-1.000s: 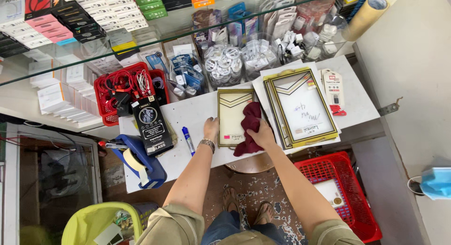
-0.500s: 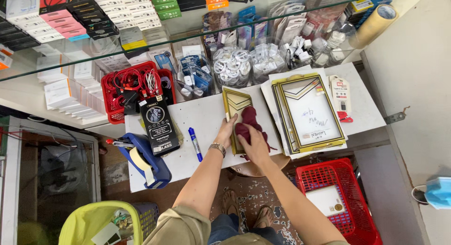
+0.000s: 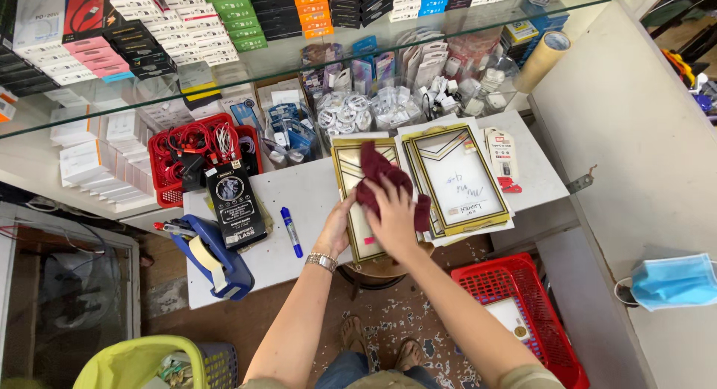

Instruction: The person wipes the surfaces of several small boxes and paper envelopes with a maroon cloth, then uses a blue marker to write on the boxes and envelopes. The items are handled one at a time on a cluttered counter.

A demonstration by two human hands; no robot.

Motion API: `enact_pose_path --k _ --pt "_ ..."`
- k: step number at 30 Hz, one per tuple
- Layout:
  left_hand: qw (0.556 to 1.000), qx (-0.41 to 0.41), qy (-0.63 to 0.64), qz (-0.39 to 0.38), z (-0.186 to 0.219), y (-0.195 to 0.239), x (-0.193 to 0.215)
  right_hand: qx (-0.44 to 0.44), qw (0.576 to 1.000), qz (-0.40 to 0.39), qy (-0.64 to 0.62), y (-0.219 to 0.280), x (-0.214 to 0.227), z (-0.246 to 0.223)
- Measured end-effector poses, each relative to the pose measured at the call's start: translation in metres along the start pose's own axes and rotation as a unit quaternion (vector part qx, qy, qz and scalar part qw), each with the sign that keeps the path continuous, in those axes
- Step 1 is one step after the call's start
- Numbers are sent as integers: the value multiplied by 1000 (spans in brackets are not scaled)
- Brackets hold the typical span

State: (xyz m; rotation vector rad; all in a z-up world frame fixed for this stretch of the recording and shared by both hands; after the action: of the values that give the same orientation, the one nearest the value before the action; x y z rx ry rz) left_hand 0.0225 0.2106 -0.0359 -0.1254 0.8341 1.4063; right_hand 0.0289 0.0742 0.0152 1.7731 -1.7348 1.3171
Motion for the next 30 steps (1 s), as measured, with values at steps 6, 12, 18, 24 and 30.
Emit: enact_pose_path --k 6,12,18,24,30 --pt "993 -1 -113 -35 -1 17 -31 -151 967 139 -152 -33 90 60" --pt "956 -118 -256 -83 -12 23 -90 72 965 227 -107 -36 111 23" --pt "981 -104 -164 -17 -15 45 -103 -95 962 215 -143 -26 156 89" --pt "916 -178 -360 -3 3 40 -119 -6 940 259 -221 -30 151 76" --pt "869 -276 -410 -18 -3 61 -134 -93 965 174 -175 -39 168 104"
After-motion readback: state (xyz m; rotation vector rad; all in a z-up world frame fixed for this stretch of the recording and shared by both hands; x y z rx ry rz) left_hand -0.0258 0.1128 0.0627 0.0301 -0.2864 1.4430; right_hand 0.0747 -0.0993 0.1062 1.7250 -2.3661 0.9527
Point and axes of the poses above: each hand's wrist, its own y-axis away from the middle knuckle, its own x-axis out of the back of the hand, z = x × y, the point moved 5 cm from there along -y, towards the middle knuckle, and after that the axes turned 5 degrees about -y, right-handed, at the moved point
